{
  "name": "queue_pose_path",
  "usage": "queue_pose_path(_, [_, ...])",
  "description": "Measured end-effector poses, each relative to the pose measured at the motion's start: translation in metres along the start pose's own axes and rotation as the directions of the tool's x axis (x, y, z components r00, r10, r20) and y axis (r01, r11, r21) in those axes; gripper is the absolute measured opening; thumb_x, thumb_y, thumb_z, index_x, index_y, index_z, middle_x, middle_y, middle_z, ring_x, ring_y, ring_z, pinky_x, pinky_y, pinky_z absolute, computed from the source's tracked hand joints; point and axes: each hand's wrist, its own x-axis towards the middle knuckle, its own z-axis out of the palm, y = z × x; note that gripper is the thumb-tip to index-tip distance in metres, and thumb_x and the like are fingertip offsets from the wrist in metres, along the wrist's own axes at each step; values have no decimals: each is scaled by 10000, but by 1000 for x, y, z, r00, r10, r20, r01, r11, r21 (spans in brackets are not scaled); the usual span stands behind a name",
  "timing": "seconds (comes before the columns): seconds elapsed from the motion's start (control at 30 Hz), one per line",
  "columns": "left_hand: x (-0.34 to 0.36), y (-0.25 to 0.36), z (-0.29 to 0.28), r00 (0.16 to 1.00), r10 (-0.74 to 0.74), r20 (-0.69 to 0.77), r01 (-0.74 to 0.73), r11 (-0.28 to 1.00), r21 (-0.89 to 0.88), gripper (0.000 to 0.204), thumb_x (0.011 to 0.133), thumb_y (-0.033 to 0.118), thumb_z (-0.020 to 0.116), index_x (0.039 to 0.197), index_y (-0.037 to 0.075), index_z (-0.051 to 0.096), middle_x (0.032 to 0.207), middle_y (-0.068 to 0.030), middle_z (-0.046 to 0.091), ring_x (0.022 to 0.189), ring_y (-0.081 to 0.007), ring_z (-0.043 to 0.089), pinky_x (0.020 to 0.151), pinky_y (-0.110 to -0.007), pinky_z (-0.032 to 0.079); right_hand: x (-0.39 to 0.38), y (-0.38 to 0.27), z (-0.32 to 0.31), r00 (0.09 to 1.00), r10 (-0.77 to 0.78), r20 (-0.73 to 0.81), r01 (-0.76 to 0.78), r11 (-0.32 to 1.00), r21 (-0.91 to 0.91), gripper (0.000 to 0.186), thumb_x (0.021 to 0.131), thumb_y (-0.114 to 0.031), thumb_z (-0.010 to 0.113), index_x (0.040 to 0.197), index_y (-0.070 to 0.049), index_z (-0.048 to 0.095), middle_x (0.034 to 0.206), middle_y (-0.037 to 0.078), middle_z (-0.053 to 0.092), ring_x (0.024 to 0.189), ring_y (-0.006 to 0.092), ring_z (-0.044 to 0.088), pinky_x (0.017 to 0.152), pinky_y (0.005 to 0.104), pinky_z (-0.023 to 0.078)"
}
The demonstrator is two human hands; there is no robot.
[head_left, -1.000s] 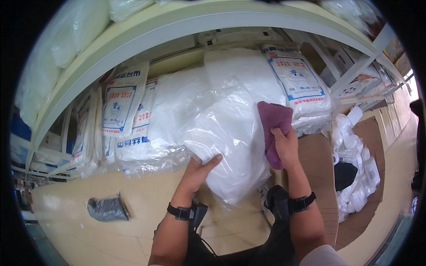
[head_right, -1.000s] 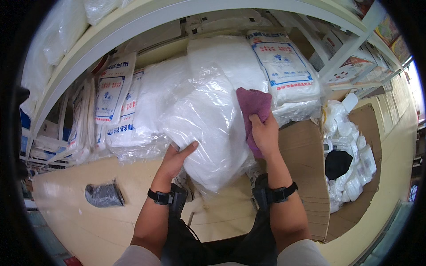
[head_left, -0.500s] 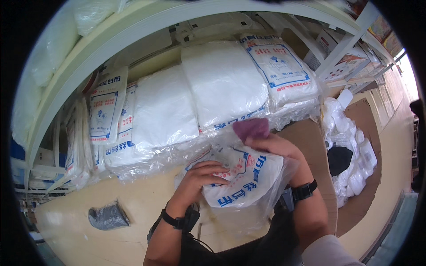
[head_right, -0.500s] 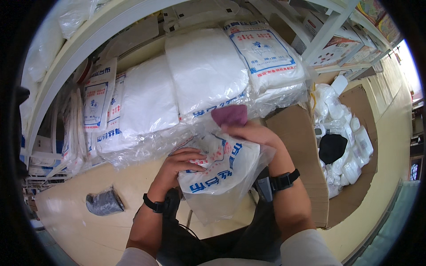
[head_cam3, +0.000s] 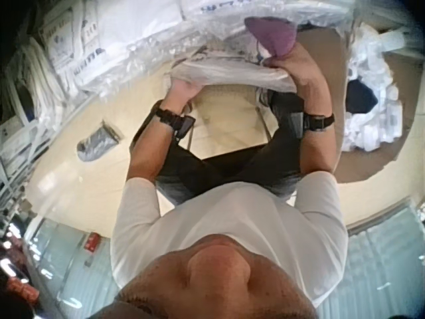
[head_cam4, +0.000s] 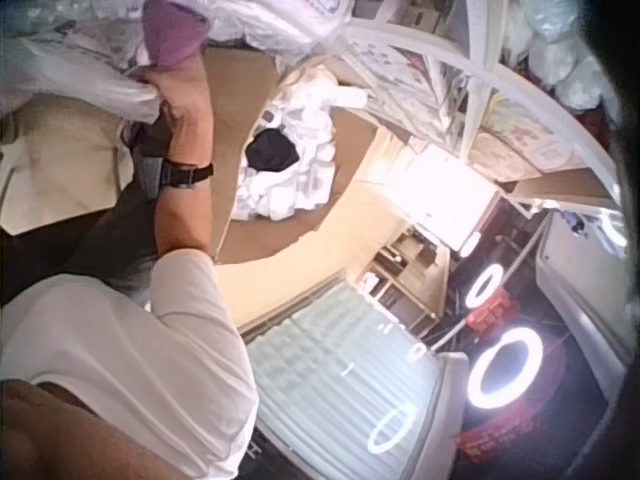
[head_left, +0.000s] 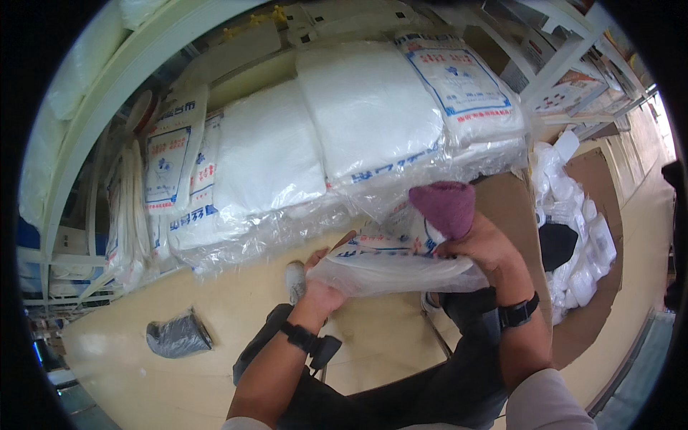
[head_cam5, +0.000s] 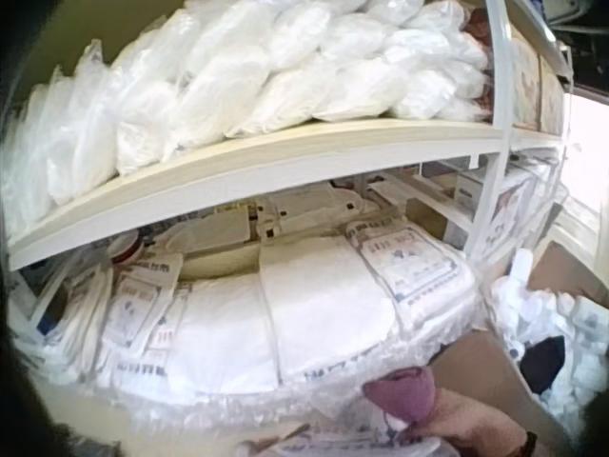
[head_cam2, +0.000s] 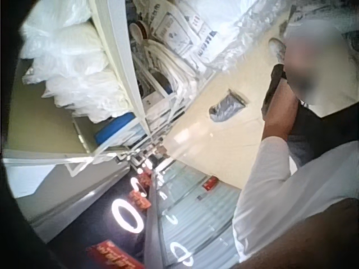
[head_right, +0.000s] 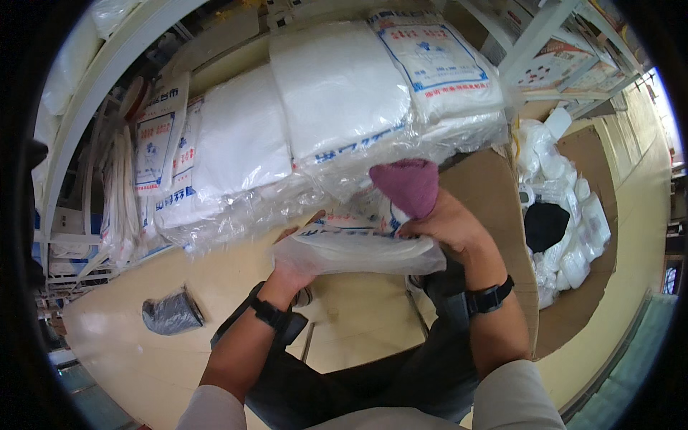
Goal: The person wipes the plastic-wrapped surfaces of stacked white packages on a shelf using a purple cloth. They repeatedly pick up each package, wipe its top and sides, and place it back in the same position.
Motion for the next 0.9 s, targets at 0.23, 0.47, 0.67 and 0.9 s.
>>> queue_pose_path(0.23, [38,-72,9,949,-135,-286,205,951,233,501,1062,284,589,1500,63,486,1392,-149,641,1187,-272,672,1024,-437,556,-13,-2,-30,996,-79,35,69,971,231,690,773,24,822,1412,30,560,1286,106,678,1174,213,648,1014,369,537])
queue_pose_path(0.47, [93,-117,4,951,145,-273,27,841,541,425,953,-34,690,1343,54,546,1252,-123,695,1082,-234,697,918,-396,606,-25,-29,-106,749,-203,-631,622,542,565,373,944,-117,754,1287,-36,631,1167,90,707,1097,221,690,997,389,548])
queue_pose_path(0.67, [170,-112,4,974,120,-191,36,751,659,448,918,-49,709,1336,39,573,1239,-120,715,1073,-226,709,913,-384,606,-32,-19,-117,409,-41,-912,822,450,349,352,919,-73,747,1247,-20,629,1136,85,699,1035,229,696,949,385,560])
queue_pose_path(0.9, [275,-16,-14,953,50,-300,168,734,658,349,946,41,715,1287,22,643,1204,-120,731,1093,-219,700,918,-364,585,-18,-13,-122,369,26,-929,748,585,313,399,878,-66,771,1242,1,623,1130,101,693,1014,222,689,913,372,553])
